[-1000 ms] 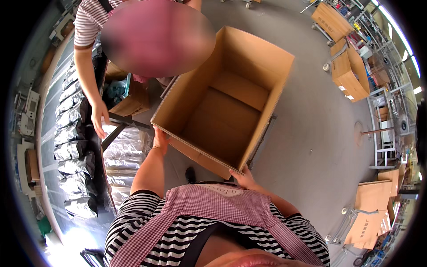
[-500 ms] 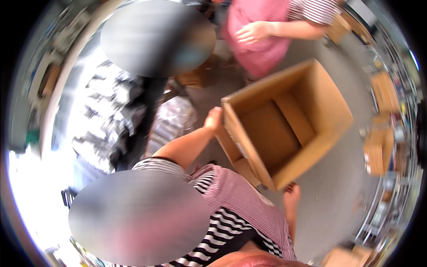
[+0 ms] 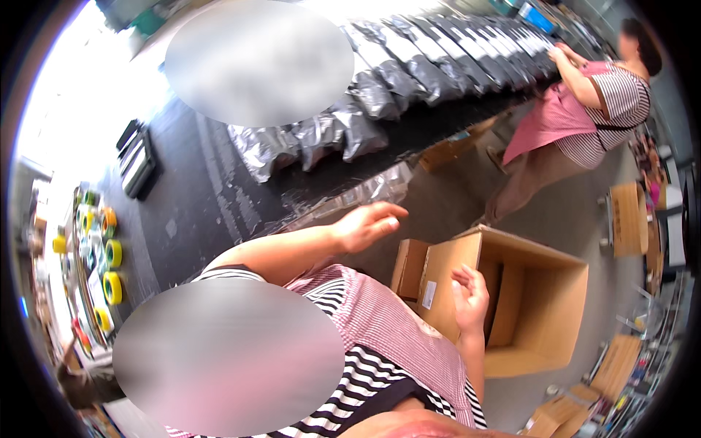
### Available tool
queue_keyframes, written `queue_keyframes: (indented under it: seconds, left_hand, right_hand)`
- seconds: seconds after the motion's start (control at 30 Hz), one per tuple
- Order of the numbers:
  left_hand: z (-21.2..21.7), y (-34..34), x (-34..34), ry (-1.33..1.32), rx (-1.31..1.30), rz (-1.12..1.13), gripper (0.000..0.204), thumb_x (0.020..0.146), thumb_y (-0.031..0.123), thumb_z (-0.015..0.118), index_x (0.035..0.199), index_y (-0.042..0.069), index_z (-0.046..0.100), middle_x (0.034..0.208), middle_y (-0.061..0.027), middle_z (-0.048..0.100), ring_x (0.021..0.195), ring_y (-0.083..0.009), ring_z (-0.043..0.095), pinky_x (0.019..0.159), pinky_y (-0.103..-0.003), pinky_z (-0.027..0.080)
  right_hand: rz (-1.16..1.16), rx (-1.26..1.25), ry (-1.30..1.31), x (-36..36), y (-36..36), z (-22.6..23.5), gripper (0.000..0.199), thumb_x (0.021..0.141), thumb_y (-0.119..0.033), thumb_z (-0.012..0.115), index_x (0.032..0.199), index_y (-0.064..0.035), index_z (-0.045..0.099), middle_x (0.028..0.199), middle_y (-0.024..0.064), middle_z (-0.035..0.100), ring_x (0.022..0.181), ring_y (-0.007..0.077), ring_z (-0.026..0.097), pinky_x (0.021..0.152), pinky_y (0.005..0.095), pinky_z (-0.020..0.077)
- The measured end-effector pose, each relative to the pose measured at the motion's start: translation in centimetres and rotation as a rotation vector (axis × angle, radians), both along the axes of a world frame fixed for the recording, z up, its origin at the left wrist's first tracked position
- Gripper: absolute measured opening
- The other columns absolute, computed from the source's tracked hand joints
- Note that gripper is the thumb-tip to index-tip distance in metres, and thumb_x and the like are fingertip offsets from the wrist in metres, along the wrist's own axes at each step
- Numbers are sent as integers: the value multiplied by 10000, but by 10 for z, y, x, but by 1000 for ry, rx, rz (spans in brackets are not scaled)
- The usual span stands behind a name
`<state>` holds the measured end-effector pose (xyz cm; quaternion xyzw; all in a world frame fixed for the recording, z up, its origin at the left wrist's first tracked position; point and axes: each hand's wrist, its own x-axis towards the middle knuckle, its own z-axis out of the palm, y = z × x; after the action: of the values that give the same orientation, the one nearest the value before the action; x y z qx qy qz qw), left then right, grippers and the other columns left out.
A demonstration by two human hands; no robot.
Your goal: The person assembles a cardboard box, seals the bottom with a tape dispenser, applies a shipping label to the side, writes on the box with a marker, and then places several packaged items into the box.
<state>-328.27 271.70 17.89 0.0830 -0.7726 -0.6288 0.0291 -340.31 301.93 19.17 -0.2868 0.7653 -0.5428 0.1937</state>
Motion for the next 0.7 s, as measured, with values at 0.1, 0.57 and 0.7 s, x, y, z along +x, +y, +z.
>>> queue_keyframes:
  seconds: [0.1, 0.57, 0.7]
  left_hand:
    - [0, -61, 50, 125, 109, 457, 316, 964, 192, 587, 1243, 43, 597, 1246, -86, 589, 1123, -188, 564, 993, -349, 443]
    - [-46, -301, 85, -382, -821, 1307, 938, 834, 491, 661, 1512, 29, 205, 1591, -233, 86, 1472, -410, 71, 1170, -540, 98]
    - [-28, -406, 91, -494, -843, 1272, 912, 883, 488, 575, 1516, -16, 153, 1595, -225, 87, 1479, -396, 46, 1187, -490, 81]
  right_hand:
    - [279, -66, 15, -16, -77, -5, 351, 858, 1, 633, 1205, 18, 584, 1083, 135, 672, 995, 195, 654, 905, 319, 511]
    - [773, 202, 816, 34, -532, -2, 522, 903, -139, 475, 1399, 17, 433, 1459, 185, 433, 1384, 317, 369, 1160, 381, 269]
    - [794, 323, 1204, 54, -618, -9, 574, 942, -149, 284, 1502, -26, 259, 1583, 135, 223, 1473, 266, 187, 1207, 392, 113]
